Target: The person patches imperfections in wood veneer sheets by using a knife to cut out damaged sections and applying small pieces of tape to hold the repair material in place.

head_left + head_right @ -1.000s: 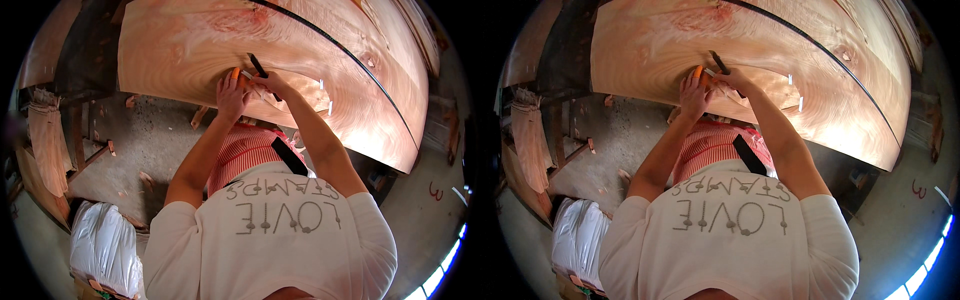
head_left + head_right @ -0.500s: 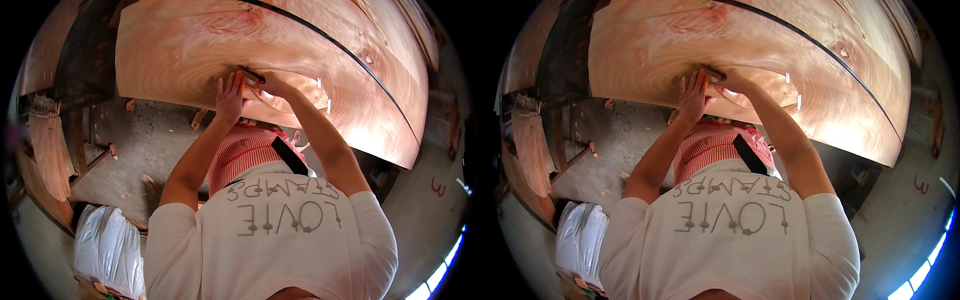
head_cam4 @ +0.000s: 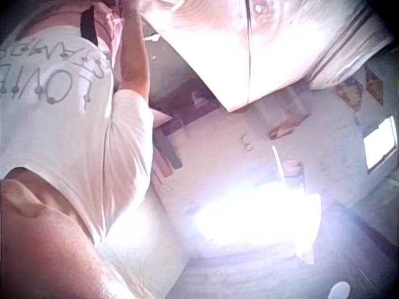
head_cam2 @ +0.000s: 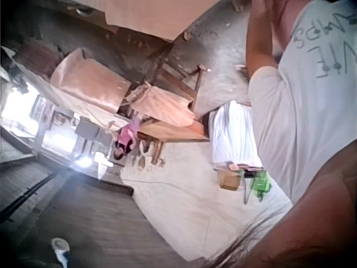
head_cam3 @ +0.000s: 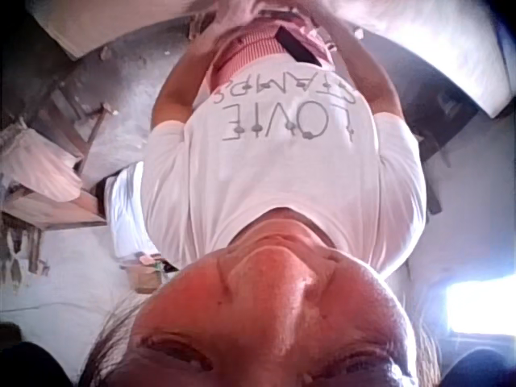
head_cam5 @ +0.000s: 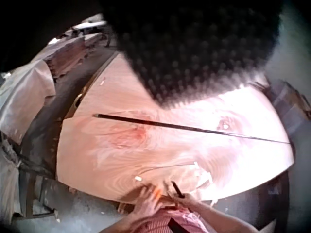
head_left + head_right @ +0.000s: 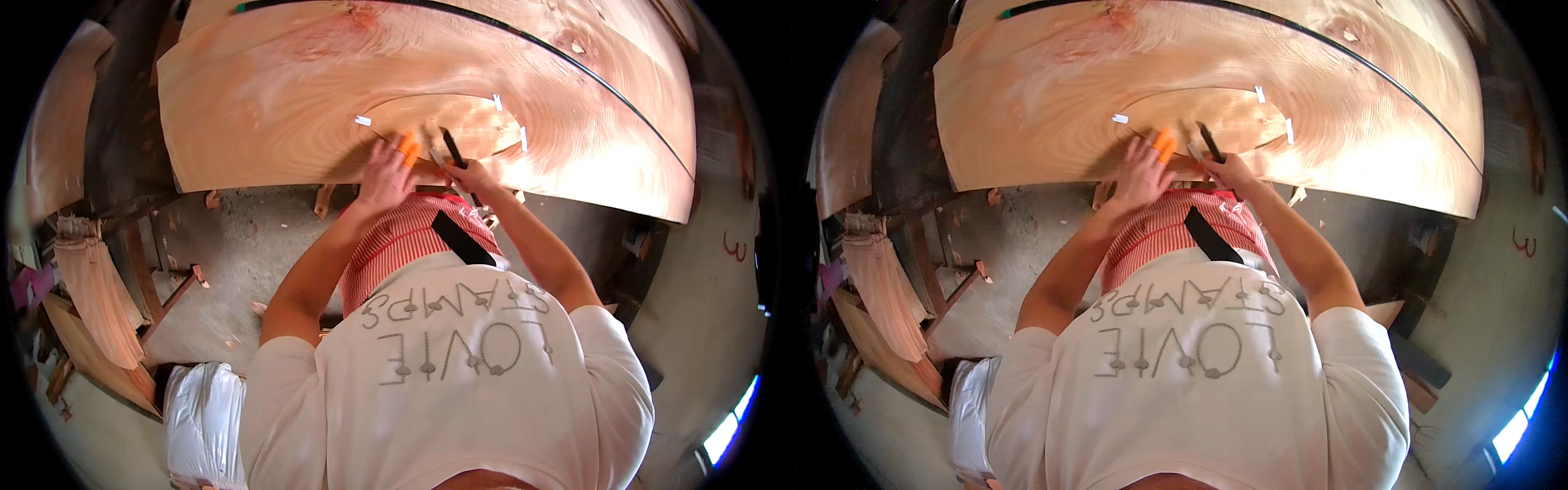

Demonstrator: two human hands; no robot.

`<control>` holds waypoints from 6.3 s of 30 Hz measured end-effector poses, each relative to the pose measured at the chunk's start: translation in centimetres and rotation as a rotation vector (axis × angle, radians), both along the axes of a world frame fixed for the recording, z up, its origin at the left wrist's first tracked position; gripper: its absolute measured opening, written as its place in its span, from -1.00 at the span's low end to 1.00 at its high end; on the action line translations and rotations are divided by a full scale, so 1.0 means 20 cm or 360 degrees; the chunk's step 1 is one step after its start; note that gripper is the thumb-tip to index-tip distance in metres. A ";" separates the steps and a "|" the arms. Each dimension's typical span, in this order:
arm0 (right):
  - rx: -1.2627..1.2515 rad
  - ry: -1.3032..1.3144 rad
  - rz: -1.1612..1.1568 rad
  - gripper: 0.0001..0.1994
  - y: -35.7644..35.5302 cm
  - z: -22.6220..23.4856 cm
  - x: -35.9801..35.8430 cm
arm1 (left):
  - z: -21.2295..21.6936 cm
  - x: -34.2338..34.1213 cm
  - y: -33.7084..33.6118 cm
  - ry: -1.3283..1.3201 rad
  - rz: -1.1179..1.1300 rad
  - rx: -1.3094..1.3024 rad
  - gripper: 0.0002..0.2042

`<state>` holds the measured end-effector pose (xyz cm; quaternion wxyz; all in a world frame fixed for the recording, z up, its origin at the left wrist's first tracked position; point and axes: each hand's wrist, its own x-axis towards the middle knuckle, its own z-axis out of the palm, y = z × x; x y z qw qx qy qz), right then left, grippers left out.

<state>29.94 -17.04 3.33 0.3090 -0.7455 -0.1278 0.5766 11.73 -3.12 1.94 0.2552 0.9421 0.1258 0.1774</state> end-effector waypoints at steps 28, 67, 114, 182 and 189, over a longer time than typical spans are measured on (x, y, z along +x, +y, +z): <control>0.0187 -0.0352 -0.0429 -0.71 -0.47 -0.05 0.37 | 0.06 0.25 -0.17 0.0326 -0.0423 -0.0003 -0.46; 0.0190 -0.0965 -0.0263 -0.62 0.42 -0.13 0.38 | -0.01 0.67 0.30 0.0012 0.0079 0.0310 -0.72; -0.0534 -0.1901 -0.0520 -0.71 -2.28 0.23 2.31 | 0.25 1.67 -1.05 0.0570 -0.0177 0.0201 -0.38; -0.0565 -0.2172 0.0195 -0.51 -2.47 -0.11 2.73 | 0.10 1.56 -1.37 0.0784 0.0403 0.0169 -0.24; -0.0185 -0.2340 -0.0099 -0.51 -2.30 -0.11 2.66 | 0.19 1.71 -1.04 0.0634 0.0737 0.0067 -0.46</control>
